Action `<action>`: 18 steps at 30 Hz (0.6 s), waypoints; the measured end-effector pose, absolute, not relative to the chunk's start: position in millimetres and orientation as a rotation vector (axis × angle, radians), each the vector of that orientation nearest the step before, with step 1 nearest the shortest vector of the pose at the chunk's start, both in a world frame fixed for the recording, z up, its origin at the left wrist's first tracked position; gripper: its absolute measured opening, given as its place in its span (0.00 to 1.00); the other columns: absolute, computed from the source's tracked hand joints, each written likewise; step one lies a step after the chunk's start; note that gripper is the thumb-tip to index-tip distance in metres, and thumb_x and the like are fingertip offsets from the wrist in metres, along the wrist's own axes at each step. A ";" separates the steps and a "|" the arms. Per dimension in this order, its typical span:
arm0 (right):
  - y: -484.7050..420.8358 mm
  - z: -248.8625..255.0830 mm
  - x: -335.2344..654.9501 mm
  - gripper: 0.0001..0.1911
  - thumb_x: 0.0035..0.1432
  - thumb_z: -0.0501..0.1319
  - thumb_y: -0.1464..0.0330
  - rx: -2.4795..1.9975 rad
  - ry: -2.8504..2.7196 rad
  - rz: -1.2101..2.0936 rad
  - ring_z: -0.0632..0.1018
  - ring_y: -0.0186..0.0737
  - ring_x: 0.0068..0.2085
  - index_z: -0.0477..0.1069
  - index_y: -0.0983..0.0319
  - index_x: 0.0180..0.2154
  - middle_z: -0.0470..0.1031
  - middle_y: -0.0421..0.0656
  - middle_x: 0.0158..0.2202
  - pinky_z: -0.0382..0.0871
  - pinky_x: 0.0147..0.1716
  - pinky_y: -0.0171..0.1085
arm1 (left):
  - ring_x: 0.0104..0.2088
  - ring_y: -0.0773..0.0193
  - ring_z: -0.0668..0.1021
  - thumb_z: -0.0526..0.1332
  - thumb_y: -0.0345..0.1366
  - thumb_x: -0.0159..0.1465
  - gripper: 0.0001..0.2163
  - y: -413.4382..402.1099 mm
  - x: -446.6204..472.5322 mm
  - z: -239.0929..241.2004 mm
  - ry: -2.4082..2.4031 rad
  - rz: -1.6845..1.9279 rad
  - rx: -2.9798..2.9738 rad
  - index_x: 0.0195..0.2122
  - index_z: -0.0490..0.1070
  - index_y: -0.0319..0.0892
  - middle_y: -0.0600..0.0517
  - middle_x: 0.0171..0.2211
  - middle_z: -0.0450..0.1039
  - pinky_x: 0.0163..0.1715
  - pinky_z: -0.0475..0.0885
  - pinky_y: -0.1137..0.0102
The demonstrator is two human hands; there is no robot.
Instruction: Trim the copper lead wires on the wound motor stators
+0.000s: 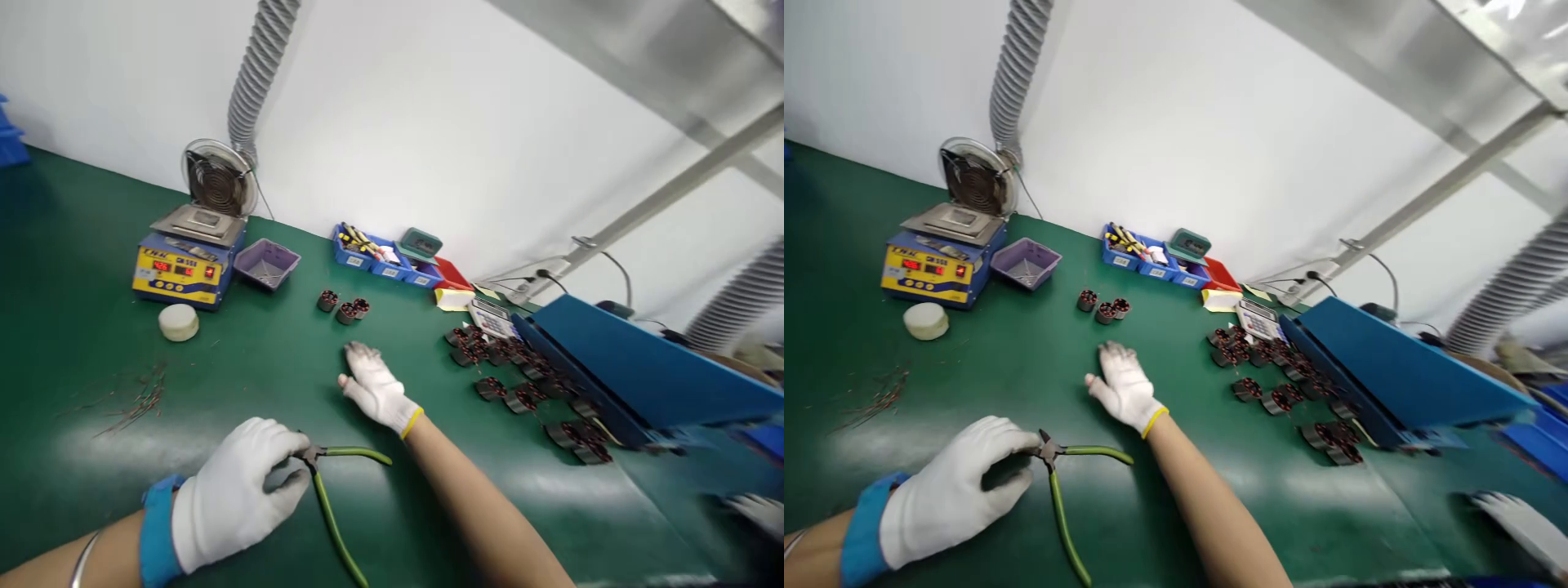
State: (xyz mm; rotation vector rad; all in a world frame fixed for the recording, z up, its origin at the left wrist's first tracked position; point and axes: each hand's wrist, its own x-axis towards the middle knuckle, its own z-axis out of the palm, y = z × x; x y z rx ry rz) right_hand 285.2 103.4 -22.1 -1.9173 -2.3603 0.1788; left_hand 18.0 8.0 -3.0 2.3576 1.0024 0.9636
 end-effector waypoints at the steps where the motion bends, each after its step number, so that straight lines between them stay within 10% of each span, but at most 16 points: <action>1: 95.9 -20.8 268.4 0.34 0.61 0.52 0.54 -1.822 -2.419 0.242 0.59 0.51 0.65 0.55 0.63 0.65 0.55 0.51 0.66 0.53 0.62 0.49 | 0.31 0.62 0.77 0.55 0.33 0.61 0.09 6.8 18.8 -4.2 1.009 0.913 2.366 0.39 0.72 0.45 0.52 0.32 0.76 0.33 0.73 0.67; 6: 89.7 0.0 251.4 0.33 0.65 0.45 0.59 -1.764 -2.219 0.337 0.68 0.51 0.60 0.41 0.56 0.68 0.60 0.47 0.64 0.64 0.55 0.50 | 0.52 0.50 0.73 0.60 0.49 0.58 0.26 6.7 32.6 -12.4 0.931 0.685 2.487 0.53 0.67 0.40 0.43 0.54 0.71 0.53 0.68 0.58; 10: 127.7 2.2 269.5 0.37 0.58 0.55 0.57 -1.994 -1.941 0.063 0.64 0.56 0.62 0.49 0.60 0.66 0.53 0.50 0.67 0.62 0.57 0.50 | 0.65 0.43 0.57 0.51 0.64 0.58 0.43 25.4 53.5 -17.9 0.869 0.481 2.616 0.64 0.56 0.34 0.36 0.65 0.53 0.65 0.49 0.50; 18: 189.5 -3.2 260.7 0.24 0.53 0.62 0.61 -2.061 -1.993 -0.201 0.66 0.60 0.58 0.71 0.62 0.51 0.63 0.54 0.61 0.59 0.57 0.52 | 0.64 0.32 0.57 0.54 0.62 0.57 0.42 53.0 29.4 -26.3 1.708 0.479 2.397 0.59 0.62 0.25 0.26 0.63 0.54 0.61 0.47 0.41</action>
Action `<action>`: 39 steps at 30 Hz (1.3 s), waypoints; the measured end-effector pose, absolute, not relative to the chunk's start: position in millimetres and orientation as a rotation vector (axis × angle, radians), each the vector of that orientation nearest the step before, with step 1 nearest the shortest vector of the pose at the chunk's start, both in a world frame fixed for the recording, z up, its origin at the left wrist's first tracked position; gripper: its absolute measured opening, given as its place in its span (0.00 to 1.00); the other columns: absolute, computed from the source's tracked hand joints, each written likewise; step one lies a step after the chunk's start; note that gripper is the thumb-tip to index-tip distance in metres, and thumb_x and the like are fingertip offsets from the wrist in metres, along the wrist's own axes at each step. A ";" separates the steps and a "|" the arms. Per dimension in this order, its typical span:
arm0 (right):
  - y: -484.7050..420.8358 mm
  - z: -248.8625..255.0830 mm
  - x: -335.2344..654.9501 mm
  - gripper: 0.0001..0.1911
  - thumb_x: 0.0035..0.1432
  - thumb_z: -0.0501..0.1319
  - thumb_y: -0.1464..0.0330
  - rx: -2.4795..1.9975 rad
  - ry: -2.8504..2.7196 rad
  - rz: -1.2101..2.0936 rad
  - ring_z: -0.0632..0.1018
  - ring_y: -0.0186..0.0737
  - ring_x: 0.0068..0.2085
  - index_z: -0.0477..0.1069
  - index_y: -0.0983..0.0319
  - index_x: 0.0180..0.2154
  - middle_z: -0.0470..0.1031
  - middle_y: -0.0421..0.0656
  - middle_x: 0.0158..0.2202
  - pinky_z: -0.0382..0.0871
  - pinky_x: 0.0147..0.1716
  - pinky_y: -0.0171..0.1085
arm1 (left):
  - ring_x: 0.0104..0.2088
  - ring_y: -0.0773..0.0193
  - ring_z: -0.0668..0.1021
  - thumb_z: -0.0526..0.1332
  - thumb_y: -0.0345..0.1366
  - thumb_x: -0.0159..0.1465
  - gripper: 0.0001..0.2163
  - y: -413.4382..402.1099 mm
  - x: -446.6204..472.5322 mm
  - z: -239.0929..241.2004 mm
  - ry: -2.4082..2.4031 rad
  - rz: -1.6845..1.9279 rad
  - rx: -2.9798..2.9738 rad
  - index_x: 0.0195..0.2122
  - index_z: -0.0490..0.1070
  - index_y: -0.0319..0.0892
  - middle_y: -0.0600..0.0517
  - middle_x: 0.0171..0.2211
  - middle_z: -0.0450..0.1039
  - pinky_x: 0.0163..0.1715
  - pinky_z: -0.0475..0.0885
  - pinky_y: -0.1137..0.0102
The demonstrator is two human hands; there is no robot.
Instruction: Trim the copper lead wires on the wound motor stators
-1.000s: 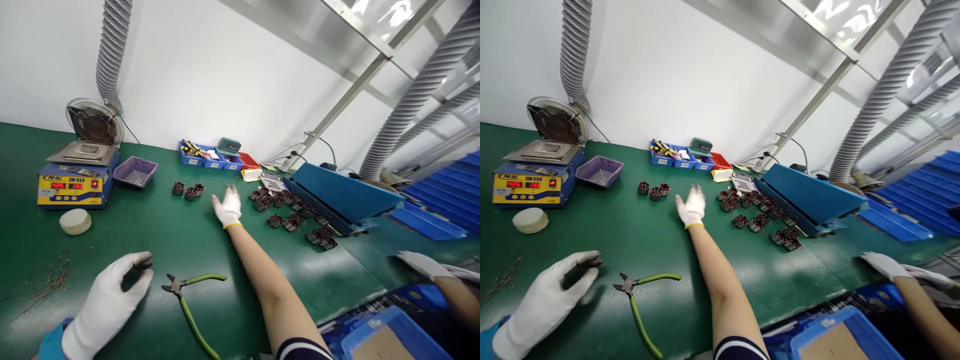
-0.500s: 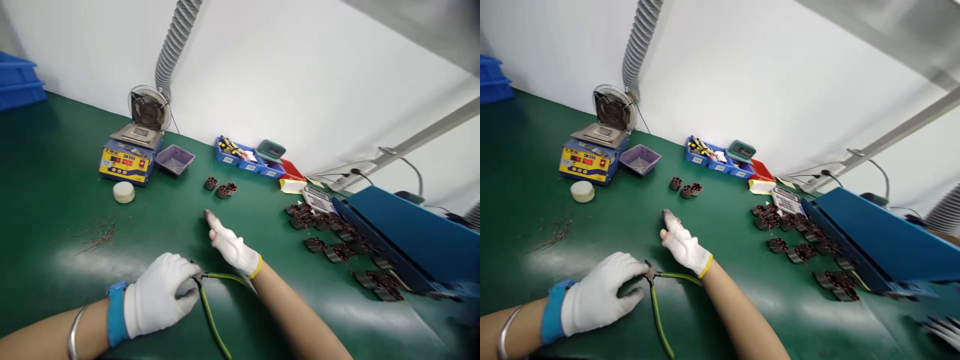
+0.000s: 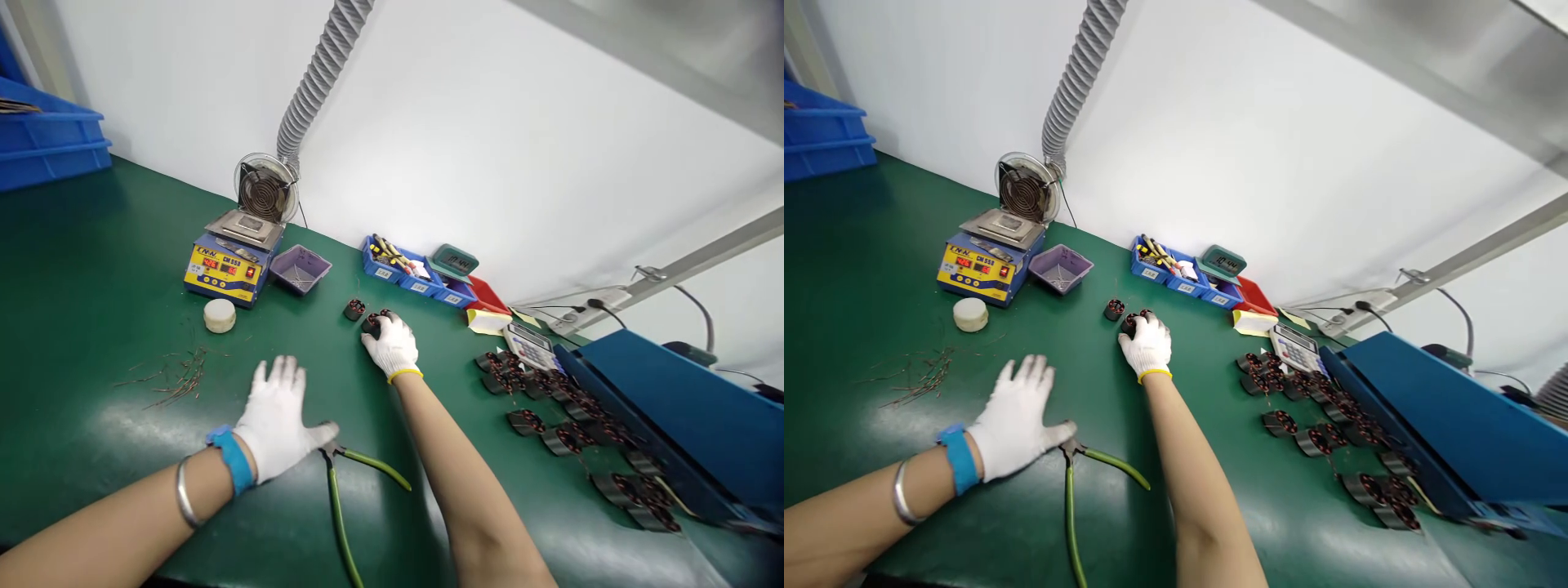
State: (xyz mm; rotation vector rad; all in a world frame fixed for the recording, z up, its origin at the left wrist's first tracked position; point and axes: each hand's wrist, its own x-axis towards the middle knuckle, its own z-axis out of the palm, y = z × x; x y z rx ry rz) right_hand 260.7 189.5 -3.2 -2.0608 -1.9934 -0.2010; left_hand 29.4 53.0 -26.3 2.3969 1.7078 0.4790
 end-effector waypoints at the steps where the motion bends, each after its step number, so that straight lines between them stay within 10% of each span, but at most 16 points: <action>1: 189.5 -0.4 258.4 0.20 0.54 0.61 0.62 -2.052 -2.003 -0.227 0.66 0.61 0.58 0.73 0.63 0.47 0.64 0.55 0.59 0.57 0.58 0.53 | 0.63 0.31 0.57 0.54 0.61 0.58 0.41 55.1 20.1 -27.3 1.819 0.483 2.369 0.58 0.63 0.25 0.25 0.62 0.54 0.60 0.48 0.40; 11: 57.5 9.2 198.8 0.11 0.50 0.63 0.65 -1.166 -2.547 0.027 0.62 0.55 0.62 0.74 0.57 0.38 0.68 0.47 0.57 0.53 0.62 0.55 | 0.61 0.36 0.63 0.66 0.55 0.41 0.52 57.8 7.3 -13.7 1.513 0.553 2.447 0.63 0.52 0.29 0.31 0.61 0.59 0.60 0.58 0.49; 17: -15.1 6.1 228.3 0.42 0.46 0.65 0.59 -1.438 -2.530 0.246 0.70 0.55 0.56 0.56 0.56 0.62 0.66 0.50 0.59 0.68 0.54 0.51 | 0.48 0.51 0.77 0.60 0.38 0.52 0.42 50.2 -0.6 -11.4 1.201 0.569 2.240 0.67 0.44 0.35 0.43 0.51 0.73 0.47 0.72 0.61; 22: -28.7 -6.1 277.1 0.33 0.49 0.60 0.62 -1.831 -2.416 0.109 0.72 0.57 0.54 0.61 0.52 0.58 0.68 0.49 0.56 0.72 0.49 0.53 | 0.43 0.51 0.77 0.59 0.39 0.53 0.33 47.1 3.2 -13.1 1.202 0.637 2.181 0.61 0.58 0.37 0.44 0.45 0.75 0.45 0.73 0.59; 28: -0.6 7.9 230.4 0.26 0.52 0.61 0.63 -1.452 -2.469 -0.162 0.67 0.60 0.58 0.66 0.55 0.54 0.65 0.51 0.58 0.62 0.56 0.59 | 0.44 0.54 0.78 0.64 0.40 0.49 0.40 51.3 3.5 -15.5 1.157 0.638 2.127 0.63 0.52 0.39 0.47 0.46 0.75 0.42 0.73 0.65; 34: 49.0 21.8 185.9 0.07 0.58 0.55 0.73 -1.044 -2.258 0.290 0.74 0.46 0.52 0.70 0.58 0.34 0.75 0.46 0.42 0.68 0.52 0.49 | 0.31 0.56 0.78 0.62 0.38 0.49 0.09 56.1 3.6 -12.1 1.119 0.564 2.228 0.32 0.69 0.43 0.51 0.29 0.75 0.32 0.70 0.67; 39: 69.3 21.7 198.4 0.04 0.55 0.59 0.68 -1.327 -1.985 0.645 0.76 0.45 0.45 0.70 0.60 0.29 0.75 0.48 0.42 0.70 0.47 0.44 | 0.29 0.59 0.76 0.62 0.36 0.47 0.10 55.6 3.9 -9.3 1.076 0.506 2.259 0.32 0.68 0.45 0.53 0.29 0.74 0.29 0.68 0.69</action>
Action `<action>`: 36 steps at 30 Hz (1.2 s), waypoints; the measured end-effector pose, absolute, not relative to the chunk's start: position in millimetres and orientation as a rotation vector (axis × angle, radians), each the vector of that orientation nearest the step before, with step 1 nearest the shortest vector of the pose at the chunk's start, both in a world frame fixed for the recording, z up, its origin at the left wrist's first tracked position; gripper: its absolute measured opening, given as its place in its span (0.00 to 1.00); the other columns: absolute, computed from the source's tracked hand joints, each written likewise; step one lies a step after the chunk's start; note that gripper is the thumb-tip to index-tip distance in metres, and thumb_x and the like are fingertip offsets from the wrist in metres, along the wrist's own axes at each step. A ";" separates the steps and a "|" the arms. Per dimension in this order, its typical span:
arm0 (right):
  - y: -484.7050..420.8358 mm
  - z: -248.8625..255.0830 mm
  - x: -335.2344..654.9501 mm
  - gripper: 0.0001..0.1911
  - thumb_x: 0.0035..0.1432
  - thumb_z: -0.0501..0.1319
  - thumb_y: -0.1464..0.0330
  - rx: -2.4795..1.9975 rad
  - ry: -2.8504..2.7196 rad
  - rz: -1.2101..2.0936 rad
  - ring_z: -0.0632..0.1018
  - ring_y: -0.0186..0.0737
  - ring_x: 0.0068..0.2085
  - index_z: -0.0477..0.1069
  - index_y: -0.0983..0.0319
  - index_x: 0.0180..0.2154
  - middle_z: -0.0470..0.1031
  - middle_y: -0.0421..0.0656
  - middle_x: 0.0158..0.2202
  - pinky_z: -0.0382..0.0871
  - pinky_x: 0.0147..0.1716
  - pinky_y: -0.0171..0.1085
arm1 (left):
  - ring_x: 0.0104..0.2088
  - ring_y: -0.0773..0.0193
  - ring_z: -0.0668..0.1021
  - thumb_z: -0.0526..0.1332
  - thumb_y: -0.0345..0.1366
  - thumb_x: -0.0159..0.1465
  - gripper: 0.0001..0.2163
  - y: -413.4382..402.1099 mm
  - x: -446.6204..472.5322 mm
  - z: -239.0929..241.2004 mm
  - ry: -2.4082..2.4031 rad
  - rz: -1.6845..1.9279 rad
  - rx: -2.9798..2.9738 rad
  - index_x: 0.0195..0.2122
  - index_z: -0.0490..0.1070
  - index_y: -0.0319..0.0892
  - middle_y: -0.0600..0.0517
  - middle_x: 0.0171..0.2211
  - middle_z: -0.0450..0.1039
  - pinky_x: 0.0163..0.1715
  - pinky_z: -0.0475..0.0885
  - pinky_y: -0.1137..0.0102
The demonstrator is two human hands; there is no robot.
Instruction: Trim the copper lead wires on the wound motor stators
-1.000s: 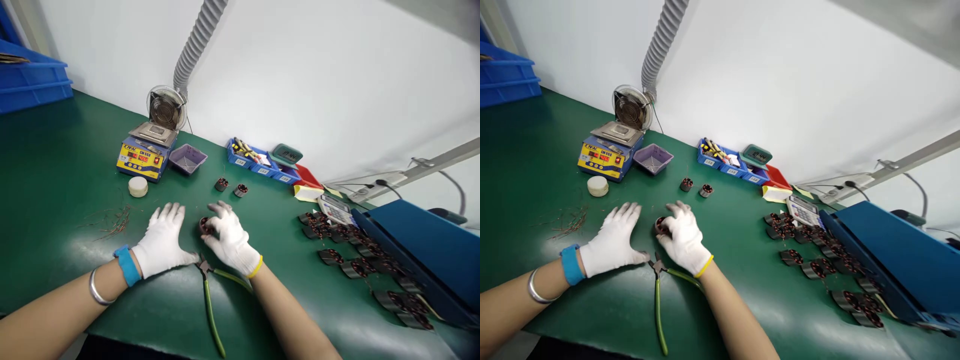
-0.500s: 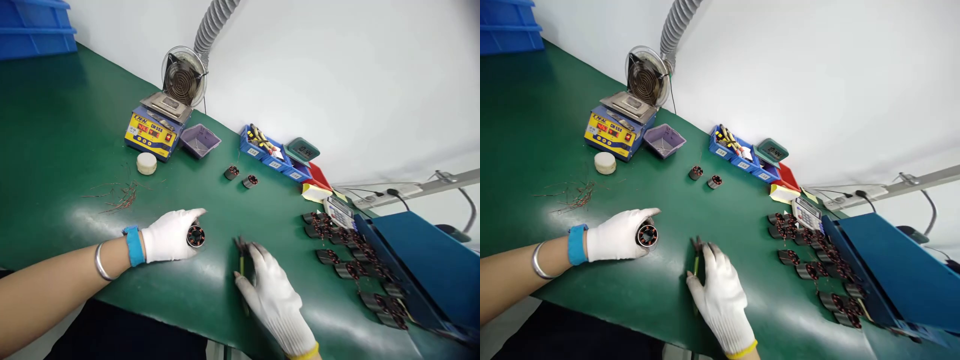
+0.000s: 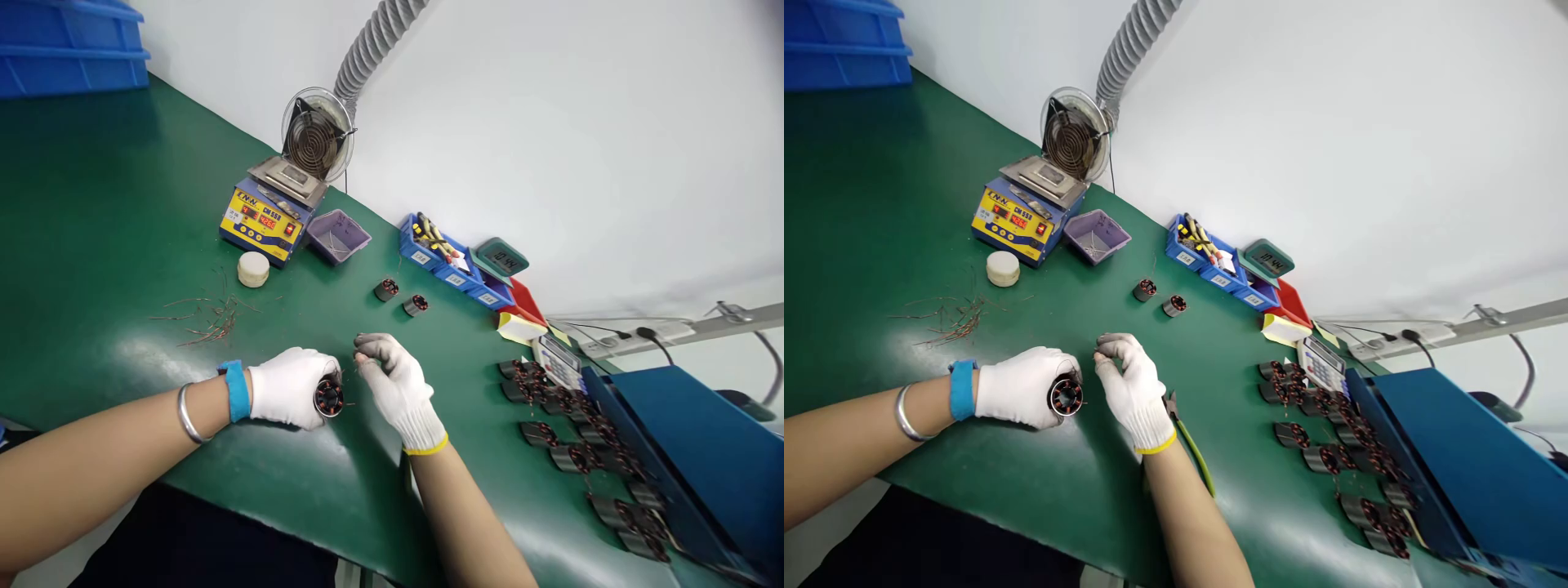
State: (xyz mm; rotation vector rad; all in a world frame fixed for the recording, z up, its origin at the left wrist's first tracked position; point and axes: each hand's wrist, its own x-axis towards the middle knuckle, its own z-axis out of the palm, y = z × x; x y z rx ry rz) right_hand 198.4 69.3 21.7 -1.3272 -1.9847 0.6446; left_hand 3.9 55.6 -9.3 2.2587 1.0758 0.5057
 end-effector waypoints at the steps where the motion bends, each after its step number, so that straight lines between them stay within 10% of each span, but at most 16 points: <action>1: 65.8 22.6 203.5 0.03 0.54 0.59 0.67 -1.347 -1.928 0.679 0.76 0.45 0.46 0.70 0.60 0.32 0.75 0.48 0.44 0.70 0.47 0.45 | 0.29 0.59 0.77 0.63 0.37 0.47 0.11 55.7 3.8 -9.7 1.080 0.501 2.251 0.32 0.68 0.45 0.53 0.29 0.75 0.29 0.67 0.69; 6: 27.7 24.5 213.8 0.17 0.48 0.65 0.68 -1.484 -2.044 0.742 0.76 0.46 0.48 0.71 0.57 0.42 0.74 0.46 0.47 0.70 0.48 0.45 | 0.30 0.56 0.77 0.68 0.46 0.43 0.21 55.9 5.3 -12.3 1.125 0.501 2.195 0.38 0.69 0.45 0.53 0.32 0.75 0.27 0.66 0.68; 13: 2.9 14.3 192.7 0.07 0.57 0.55 0.76 -1.050 -2.272 0.293 0.76 0.39 0.37 0.66 0.58 0.31 0.74 0.40 0.31 0.61 0.59 0.55 | 0.31 0.56 0.77 0.65 0.48 0.48 0.16 54.4 7.8 -11.9 1.100 0.475 2.293 0.34 0.72 0.45 0.51 0.34 0.72 0.32 0.68 0.65; 29: 4.7 15.3 211.0 0.05 0.59 0.57 0.71 -0.954 -2.539 0.285 0.77 0.40 0.36 0.69 0.58 0.30 0.76 0.41 0.31 0.60 0.59 0.53 | 0.31 0.56 0.76 0.67 0.48 0.46 0.18 56.1 8.7 -6.0 1.112 0.454 2.281 0.33 0.71 0.41 0.50 0.32 0.72 0.33 0.69 0.64; 36: 17.0 20.7 195.7 0.13 0.50 0.64 0.61 -1.065 -2.304 0.223 0.72 0.51 0.52 0.72 0.60 0.38 0.76 0.45 0.38 0.49 0.63 0.57 | 0.47 0.55 0.75 0.67 0.39 0.49 0.27 59.5 -8.8 14.9 0.971 0.491 2.068 0.52 0.67 0.42 0.48 0.49 0.71 0.47 0.72 0.65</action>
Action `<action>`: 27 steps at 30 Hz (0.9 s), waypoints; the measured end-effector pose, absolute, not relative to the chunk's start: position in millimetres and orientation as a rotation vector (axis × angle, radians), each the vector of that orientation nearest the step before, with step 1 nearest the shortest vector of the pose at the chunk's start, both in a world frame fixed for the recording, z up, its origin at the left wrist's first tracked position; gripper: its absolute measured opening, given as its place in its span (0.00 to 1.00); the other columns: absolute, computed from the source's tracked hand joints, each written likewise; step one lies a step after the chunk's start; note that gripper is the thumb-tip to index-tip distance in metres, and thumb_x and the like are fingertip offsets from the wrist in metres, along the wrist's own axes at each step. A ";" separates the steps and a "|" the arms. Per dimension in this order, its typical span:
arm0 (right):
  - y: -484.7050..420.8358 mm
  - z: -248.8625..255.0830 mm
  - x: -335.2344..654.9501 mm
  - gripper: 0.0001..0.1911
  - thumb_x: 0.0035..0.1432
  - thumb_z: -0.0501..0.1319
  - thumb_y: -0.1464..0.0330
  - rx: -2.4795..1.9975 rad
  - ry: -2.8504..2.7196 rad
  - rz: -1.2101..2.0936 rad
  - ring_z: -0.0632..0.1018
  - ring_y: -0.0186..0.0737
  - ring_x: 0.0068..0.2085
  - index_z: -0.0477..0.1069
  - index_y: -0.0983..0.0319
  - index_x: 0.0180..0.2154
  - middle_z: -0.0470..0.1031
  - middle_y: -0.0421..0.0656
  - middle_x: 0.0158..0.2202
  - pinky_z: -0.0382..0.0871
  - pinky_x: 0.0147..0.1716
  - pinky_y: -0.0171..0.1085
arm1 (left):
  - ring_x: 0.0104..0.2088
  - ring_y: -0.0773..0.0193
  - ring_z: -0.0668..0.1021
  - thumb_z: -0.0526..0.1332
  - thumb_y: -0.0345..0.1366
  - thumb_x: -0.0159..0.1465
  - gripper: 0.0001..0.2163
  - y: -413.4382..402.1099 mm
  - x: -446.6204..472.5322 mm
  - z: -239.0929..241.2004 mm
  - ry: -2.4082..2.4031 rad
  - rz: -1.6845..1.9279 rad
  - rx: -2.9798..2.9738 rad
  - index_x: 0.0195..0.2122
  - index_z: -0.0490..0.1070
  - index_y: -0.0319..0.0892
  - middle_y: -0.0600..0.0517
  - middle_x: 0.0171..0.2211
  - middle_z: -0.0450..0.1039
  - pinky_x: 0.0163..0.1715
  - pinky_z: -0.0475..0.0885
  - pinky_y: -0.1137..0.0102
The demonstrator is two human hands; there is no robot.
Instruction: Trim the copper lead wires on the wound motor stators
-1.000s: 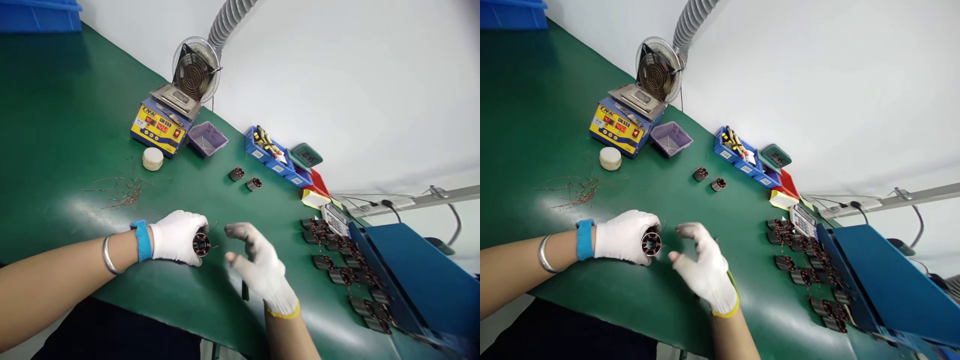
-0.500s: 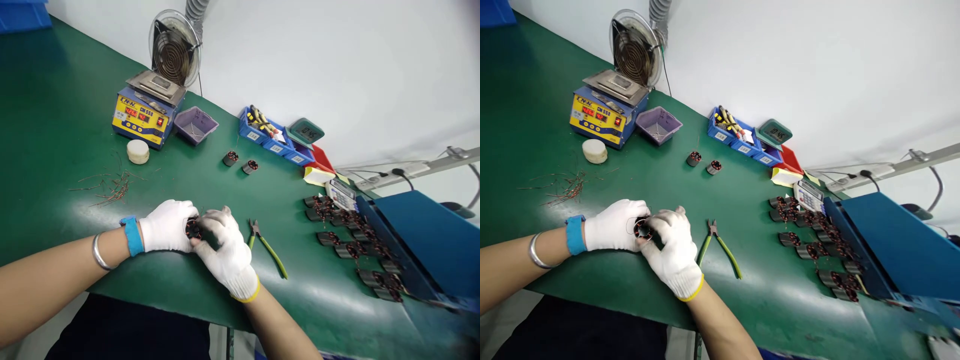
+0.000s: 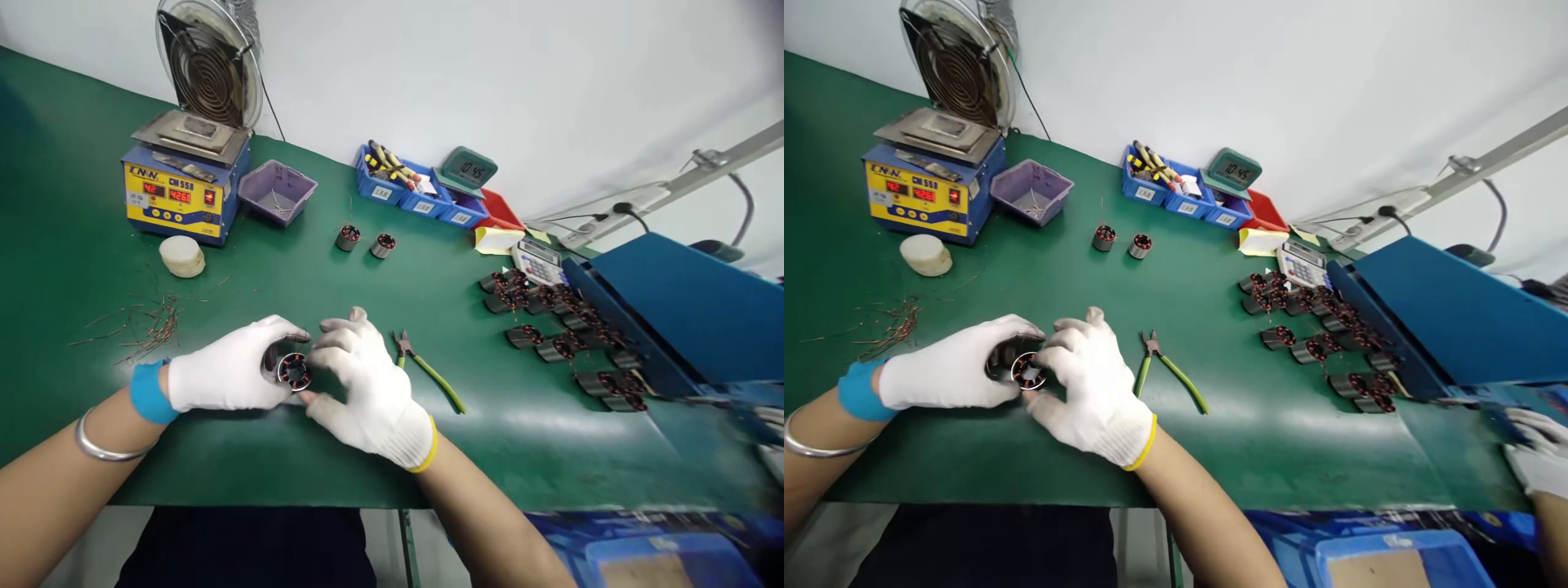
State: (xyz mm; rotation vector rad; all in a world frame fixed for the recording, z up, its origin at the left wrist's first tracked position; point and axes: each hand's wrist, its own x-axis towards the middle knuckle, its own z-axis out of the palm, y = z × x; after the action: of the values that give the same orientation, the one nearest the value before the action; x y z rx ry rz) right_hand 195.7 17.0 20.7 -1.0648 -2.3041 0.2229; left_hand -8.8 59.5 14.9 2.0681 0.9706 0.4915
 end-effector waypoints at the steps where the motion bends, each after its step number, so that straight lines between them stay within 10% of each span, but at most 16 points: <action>1: 19.3 18.9 189.9 0.12 0.50 0.64 0.63 -1.112 -2.305 0.196 0.72 0.52 0.53 0.73 0.60 0.37 0.76 0.45 0.38 0.48 0.63 0.57 | 0.47 0.56 0.75 0.65 0.38 0.52 0.23 60.2 -10.7 18.1 0.972 0.511 2.027 0.49 0.69 0.43 0.49 0.49 0.72 0.48 0.71 0.66; 9: 23.6 -0.9 171.8 0.04 0.54 0.59 0.71 -1.168 -2.138 0.270 0.75 0.46 0.48 0.71 0.58 0.28 0.75 0.42 0.33 0.53 0.61 0.53 | 0.27 0.64 0.74 0.63 0.45 0.58 0.14 59.3 -4.1 20.9 1.132 0.815 1.379 0.29 0.74 0.38 0.52 0.25 0.74 0.31 0.71 0.69; 14: 21.8 -2.4 174.0 0.01 0.53 0.62 0.70 -1.163 -2.081 0.361 0.75 0.46 0.48 0.71 0.59 0.31 0.75 0.42 0.33 0.54 0.61 0.55 | 0.27 0.66 0.74 0.60 0.45 0.58 0.11 66.5 -18.5 32.9 1.057 1.231 1.065 0.29 0.70 0.41 0.50 0.33 0.75 0.30 0.72 0.68; 21: 18.0 4.6 181.7 0.07 0.50 0.63 0.70 -1.271 -1.978 0.558 0.75 0.46 0.48 0.71 0.60 0.35 0.75 0.44 0.39 0.63 0.56 0.51 | 0.25 0.62 0.75 0.70 0.45 0.42 0.16 54.2 -37.1 50.8 1.345 0.202 1.861 0.31 0.71 0.45 0.56 0.25 0.73 0.22 0.67 0.72; 27: 22.3 3.6 203.6 0.20 0.56 0.55 0.73 -1.437 -1.826 1.040 0.78 0.42 0.45 0.68 0.58 0.51 0.76 0.45 0.48 0.74 0.43 0.42 | 0.29 0.58 0.76 0.65 0.49 0.49 0.16 31.0 7.8 17.3 1.479 0.288 2.119 0.33 0.67 0.44 0.52 0.30 0.73 0.26 0.66 0.67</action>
State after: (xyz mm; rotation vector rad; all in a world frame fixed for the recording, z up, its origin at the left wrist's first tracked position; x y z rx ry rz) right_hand 203.6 22.3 3.6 -1.4368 -1.8255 1.0405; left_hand 7.8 31.0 17.3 2.1192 1.4793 0.2877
